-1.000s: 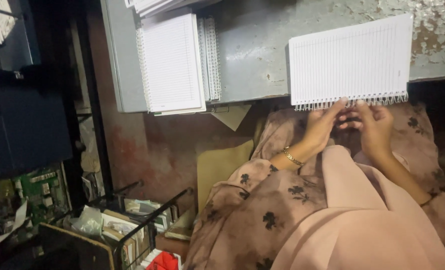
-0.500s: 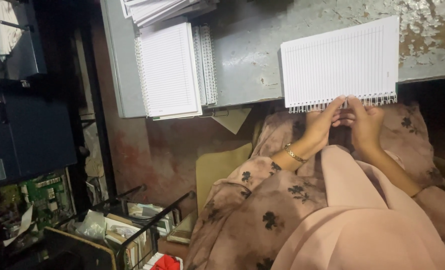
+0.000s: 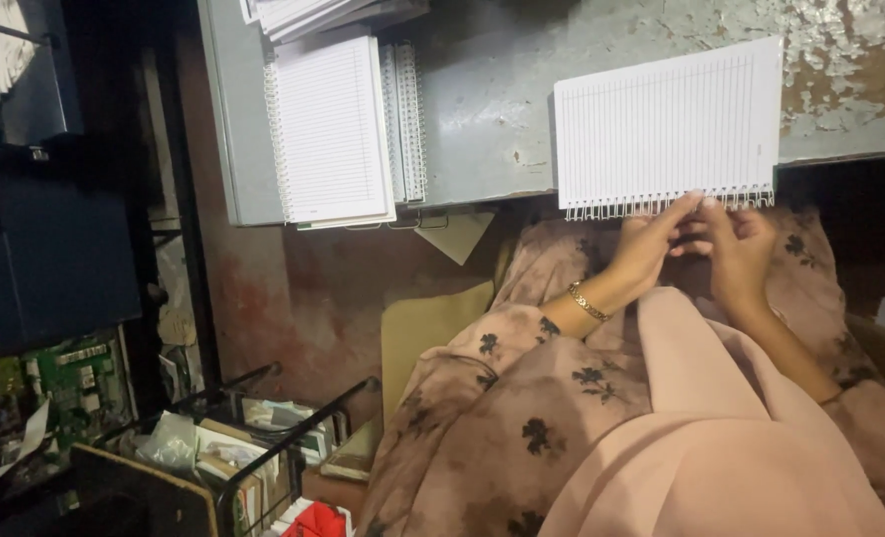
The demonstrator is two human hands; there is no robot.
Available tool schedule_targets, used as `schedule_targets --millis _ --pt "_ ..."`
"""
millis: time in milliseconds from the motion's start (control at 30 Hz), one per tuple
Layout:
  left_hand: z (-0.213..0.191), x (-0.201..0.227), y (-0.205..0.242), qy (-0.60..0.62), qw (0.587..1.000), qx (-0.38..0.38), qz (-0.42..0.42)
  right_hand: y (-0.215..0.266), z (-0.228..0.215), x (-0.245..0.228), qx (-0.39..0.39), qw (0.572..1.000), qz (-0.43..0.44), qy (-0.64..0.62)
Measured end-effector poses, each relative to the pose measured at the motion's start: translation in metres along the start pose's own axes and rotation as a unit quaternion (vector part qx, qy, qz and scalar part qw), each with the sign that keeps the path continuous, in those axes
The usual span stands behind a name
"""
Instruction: The person sits and assembles spiral-bound notebooks by hand. They insert a spiral binding into the punched holes of a notebook, close the binding, and then place the finished notebook onto a stack on the table. They repeat this process with additional notebooks.
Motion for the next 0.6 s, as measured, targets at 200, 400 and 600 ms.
schedule_targets --millis 200,400,600 --pt "0.003 -0.002 -0.005 -0.03 0.999 0.017 -0.008 -0.007 0.009 0.002 0.019 0.999 0.026 -0.026" --pt "0.006 -0.004 -0.007 -0.001 1.0 0.021 0.002 -0.014 0.005 0.009 0.054 0.997 0.047 0.014" --pt "0.007 0.007 0.006 0.003 1.0 0.002 -0.005 -0.002 0.003 -0.007 -0.037 0.998 0.029 -0.044"
Point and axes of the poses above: each hand's wrist, its own y-axis away from the middle knuckle, its own z-axis out of the palm, x = y × z, the point moved 6 cm from there along -y, towards the middle knuckle, and after that the axes turned 5 degrees about x, right-handed, at the moved point
